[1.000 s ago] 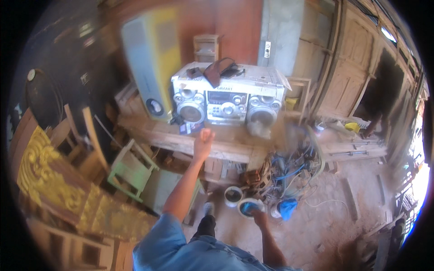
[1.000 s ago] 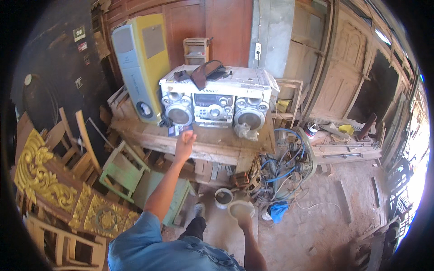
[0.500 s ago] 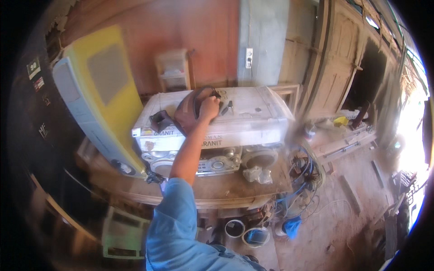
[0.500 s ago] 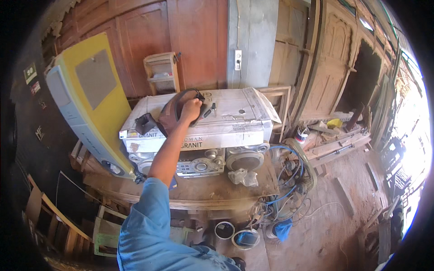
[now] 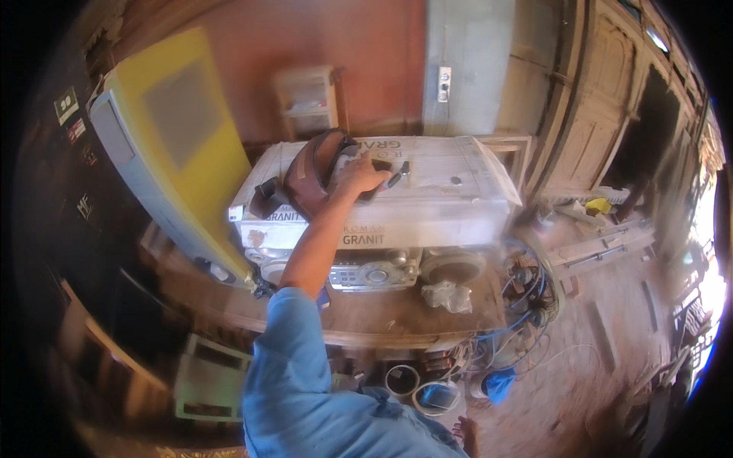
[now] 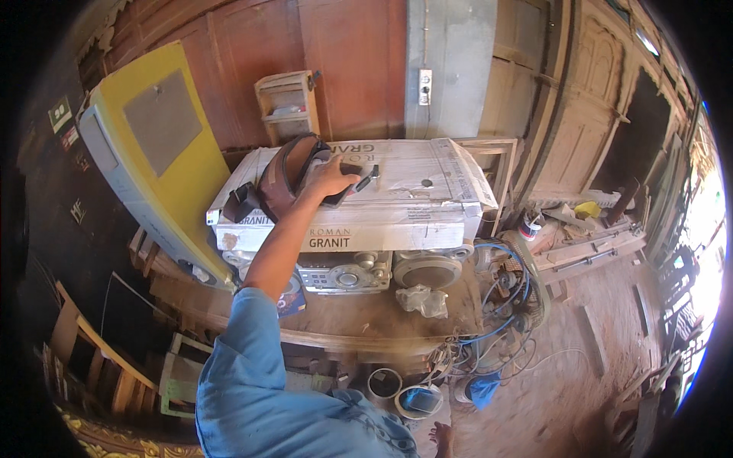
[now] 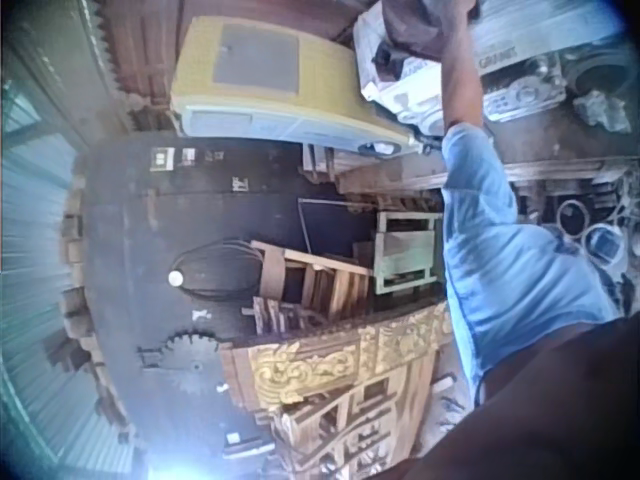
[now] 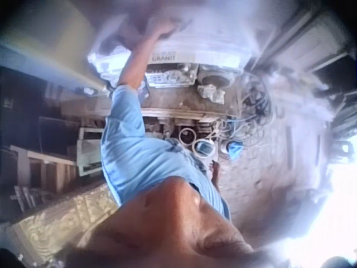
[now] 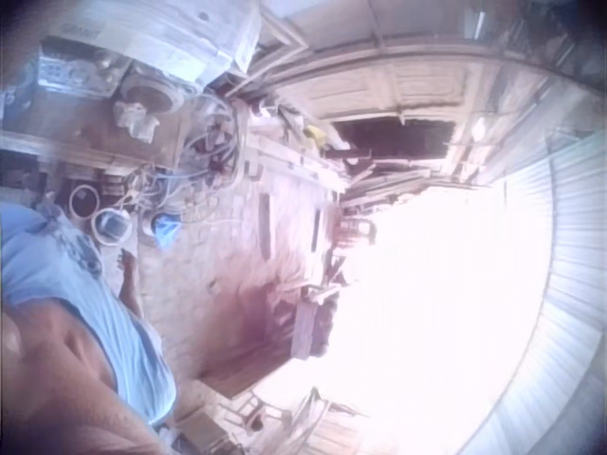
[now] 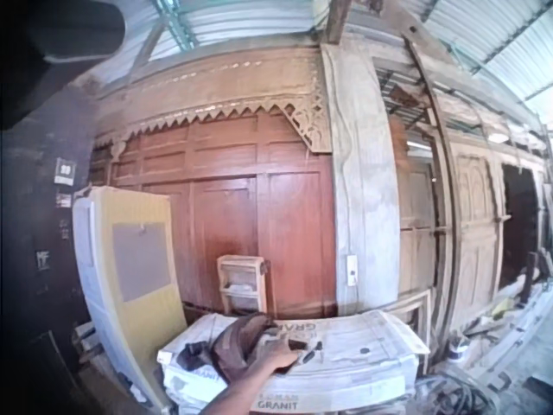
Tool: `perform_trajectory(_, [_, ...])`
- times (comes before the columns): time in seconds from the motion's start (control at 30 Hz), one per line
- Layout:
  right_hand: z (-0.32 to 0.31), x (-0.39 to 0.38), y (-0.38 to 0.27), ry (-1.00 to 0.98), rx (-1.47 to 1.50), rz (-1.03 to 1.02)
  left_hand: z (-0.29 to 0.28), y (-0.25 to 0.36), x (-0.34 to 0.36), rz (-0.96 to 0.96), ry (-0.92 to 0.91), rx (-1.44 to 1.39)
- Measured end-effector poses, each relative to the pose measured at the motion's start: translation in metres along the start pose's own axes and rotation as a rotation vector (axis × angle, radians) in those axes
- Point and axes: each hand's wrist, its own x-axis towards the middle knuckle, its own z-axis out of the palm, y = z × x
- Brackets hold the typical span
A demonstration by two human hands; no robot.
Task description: The person uses a circular saw to cut a wooden plank on a workbench in a cluttered workshop. They handle the wood and saw, then move around the workshop to retrieve and inspect other tools.
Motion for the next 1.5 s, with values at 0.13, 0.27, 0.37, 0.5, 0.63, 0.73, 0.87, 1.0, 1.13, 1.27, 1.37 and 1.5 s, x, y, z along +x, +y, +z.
perform_trajectory(0.13, [-0.017,0.011,-0.013,-0.025,0.030,-0.057,-0.001,0.017,-0.009,-0.077,-0.046,0.086])
perform_trajectory(0.27, [-0.015,0.017,-0.008,-0.009,0.107,-0.039,-0.002,0.027,-0.010,-0.117,-0.052,0.128])
perform_trajectory(0.37, [-0.007,0.018,0.005,-0.039,0.117,-0.029,-0.004,0.029,-0.011,-0.098,-0.058,0.122])
perform_trajectory(0.5, [0.004,0.008,0.026,-0.123,-0.048,-0.245,-0.004,0.028,-0.013,-0.083,-0.022,0.186])
perform_trajectory(0.63, [0.007,-0.006,0.035,-0.143,-0.182,-0.330,0.001,0.027,-0.015,-0.086,0.020,0.128])
perform_trajectory(0.73, [0.007,-0.010,0.032,-0.133,-0.203,-0.337,0.002,0.027,-0.016,-0.084,0.040,0.091])
perform_trajectory(0.87, [0.007,-0.006,0.013,-0.114,0.029,-0.021,-0.006,0.024,-0.024,-0.077,0.035,0.133])
perform_trajectory(1.0, [0.011,-0.003,-0.009,-0.012,0.074,0.032,-0.012,0.018,-0.041,-0.046,-0.003,0.190])
perform_trajectory(1.13, [0.016,-0.006,-0.018,-0.015,0.075,0.012,-0.009,0.008,-0.054,-0.049,0.022,0.157])
perform_trajectory(1.27, [0.023,-0.006,-0.017,-0.062,0.051,0.005,-0.004,0.001,-0.055,-0.055,0.085,0.161])
perform_trajectory(1.37, [0.030,-0.004,-0.017,-0.067,0.030,0.005,0.000,0.000,-0.052,-0.060,0.111,0.149])
perform_trajectory(1.5, [0.035,-0.003,-0.018,-0.086,0.060,0.012,0.000,0.000,-0.051,-0.048,0.106,0.105])
